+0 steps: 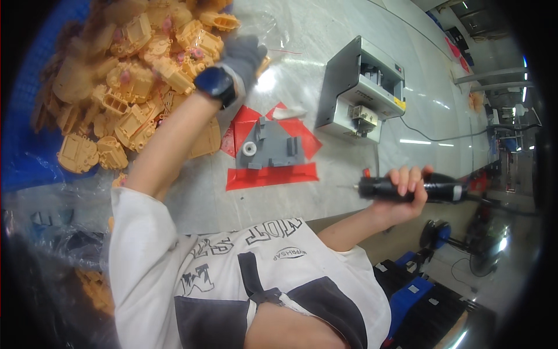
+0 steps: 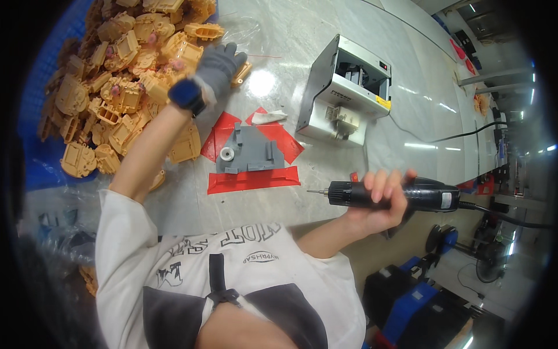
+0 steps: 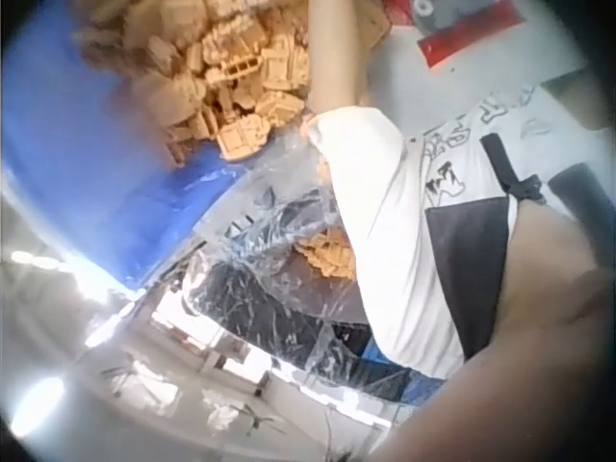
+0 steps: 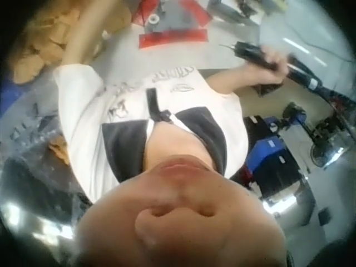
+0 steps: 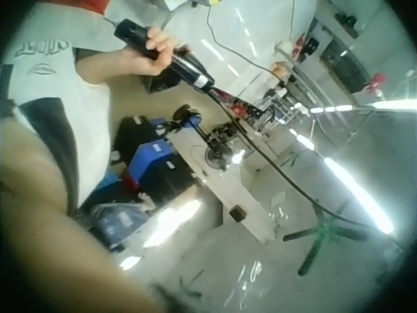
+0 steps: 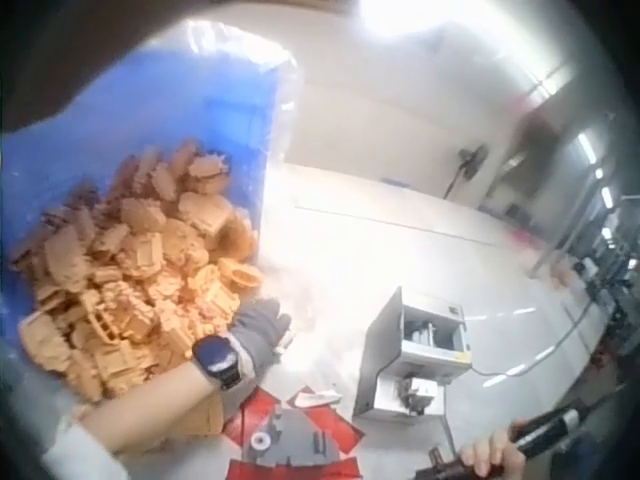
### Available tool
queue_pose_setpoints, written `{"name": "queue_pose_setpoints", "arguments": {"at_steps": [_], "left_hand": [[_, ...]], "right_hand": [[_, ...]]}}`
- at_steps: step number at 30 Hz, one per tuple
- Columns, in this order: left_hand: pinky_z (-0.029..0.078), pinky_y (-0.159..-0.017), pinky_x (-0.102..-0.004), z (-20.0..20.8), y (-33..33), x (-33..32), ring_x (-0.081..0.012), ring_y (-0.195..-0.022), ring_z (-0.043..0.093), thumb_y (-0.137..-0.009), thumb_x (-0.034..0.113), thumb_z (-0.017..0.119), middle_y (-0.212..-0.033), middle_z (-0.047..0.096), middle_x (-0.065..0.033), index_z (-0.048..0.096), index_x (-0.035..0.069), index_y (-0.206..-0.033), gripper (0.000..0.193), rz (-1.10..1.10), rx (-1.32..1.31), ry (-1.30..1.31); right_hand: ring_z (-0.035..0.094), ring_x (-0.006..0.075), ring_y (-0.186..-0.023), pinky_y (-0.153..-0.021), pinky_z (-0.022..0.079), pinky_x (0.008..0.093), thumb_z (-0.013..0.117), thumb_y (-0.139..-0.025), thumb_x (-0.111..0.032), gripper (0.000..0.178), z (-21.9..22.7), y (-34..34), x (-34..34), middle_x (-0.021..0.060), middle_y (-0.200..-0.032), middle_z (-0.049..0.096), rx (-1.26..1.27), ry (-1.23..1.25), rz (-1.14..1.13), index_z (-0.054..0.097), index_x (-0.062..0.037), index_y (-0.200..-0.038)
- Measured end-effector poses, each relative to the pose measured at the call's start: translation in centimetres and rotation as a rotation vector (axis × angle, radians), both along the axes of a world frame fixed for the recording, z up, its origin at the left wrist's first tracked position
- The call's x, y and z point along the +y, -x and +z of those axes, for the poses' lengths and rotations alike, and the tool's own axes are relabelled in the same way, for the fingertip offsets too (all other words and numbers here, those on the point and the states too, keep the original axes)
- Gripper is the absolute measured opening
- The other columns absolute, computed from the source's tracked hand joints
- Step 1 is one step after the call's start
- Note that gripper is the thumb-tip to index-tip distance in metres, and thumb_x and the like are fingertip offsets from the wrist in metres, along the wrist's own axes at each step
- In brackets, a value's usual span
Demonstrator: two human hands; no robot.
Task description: The person assembles yellow and pink plastic toy components by driving screws into them with an electric screwdriver.
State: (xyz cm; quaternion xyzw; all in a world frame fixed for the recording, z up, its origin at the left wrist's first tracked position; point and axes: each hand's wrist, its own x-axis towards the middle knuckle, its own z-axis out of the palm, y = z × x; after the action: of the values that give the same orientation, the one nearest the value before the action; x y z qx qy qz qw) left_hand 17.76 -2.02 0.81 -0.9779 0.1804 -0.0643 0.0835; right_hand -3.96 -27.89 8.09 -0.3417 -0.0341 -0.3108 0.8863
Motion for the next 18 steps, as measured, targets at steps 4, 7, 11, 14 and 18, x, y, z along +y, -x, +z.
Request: {"name": "queue_pose_setpoints", "arguments": {"at_steps": [4,7,11,14,18], "left_hand": [[0.045,-0.078,-0.0333,1.8,-1.3,0.7,-0.0254,-0.091,0.056,-0.067,0.021,0.065,-0.094,0.057,-0.0055,0.057,0.013,-0.091,0.026,-0.118,0.017,0.127],[0.046,-0.077,-0.0335,0.2,-1.7,1.5,-0.0244,-0.090,0.056,-0.070,0.024,0.064,-0.092,0.057,-0.0054,0.057,0.014,-0.092,0.025,-0.175,-0.083,0.037],[0.047,-0.074,-0.0349,0.0,-2.2,2.4,-0.0237,-0.086,0.059,-0.077,0.025,0.058,-0.090,0.060,-0.0069,0.058,0.012,-0.092,0.020,-0.264,-0.390,0.279],[0.048,-0.071,-0.0339,3.0,-1.4,1.7,-0.0234,-0.079,0.061,-0.083,0.023,0.051,-0.084,0.062,-0.0079,0.059,0.010,-0.092,0.017,-0.238,-0.334,0.550],[0.045,-0.077,-0.0256,7.0,6.4,1.1,-0.0178,-0.083,0.060,-0.091,0.014,0.047,-0.089,0.060,-0.0079,0.055,0.007,-0.100,0.014,-0.274,-0.250,1.205]], "right_hand": [[0.038,0.0098,-0.051,-0.054,0.036,0.0272,0.050,-0.076,-0.005,0.037,0.1,0.7,-0.8,0.0003,-0.064,0.038,-0.064,-0.093,0.126,0.044,-0.0045,-0.113],[0.041,0.0085,-0.054,-0.060,0.038,0.0256,0.052,-0.077,-0.003,0.033,0.6,0.5,-0.1,0.0003,-0.067,0.040,-0.102,-0.037,0.211,0.044,-0.0008,-0.109],[0.041,0.0080,-0.054,-0.060,0.039,0.0256,0.052,-0.077,-0.003,0.033,0.4,0.5,-0.3,-0.0002,-0.067,0.041,-0.111,-0.089,0.289,0.044,-0.0018,-0.109],[0.042,0.0079,-0.054,-0.060,0.039,0.0256,0.053,-0.077,-0.002,0.031,1.2,0.9,-1.4,-0.0009,-0.066,0.041,-0.167,-0.140,0.319,0.044,-0.0028,-0.107],[0.043,0.0080,-0.055,-0.061,0.038,0.0254,0.053,-0.077,-0.002,0.030,1.3,2.0,-3.0,-0.0010,-0.067,0.040,-0.210,-0.118,0.282,0.042,-0.0035,-0.105]]}}
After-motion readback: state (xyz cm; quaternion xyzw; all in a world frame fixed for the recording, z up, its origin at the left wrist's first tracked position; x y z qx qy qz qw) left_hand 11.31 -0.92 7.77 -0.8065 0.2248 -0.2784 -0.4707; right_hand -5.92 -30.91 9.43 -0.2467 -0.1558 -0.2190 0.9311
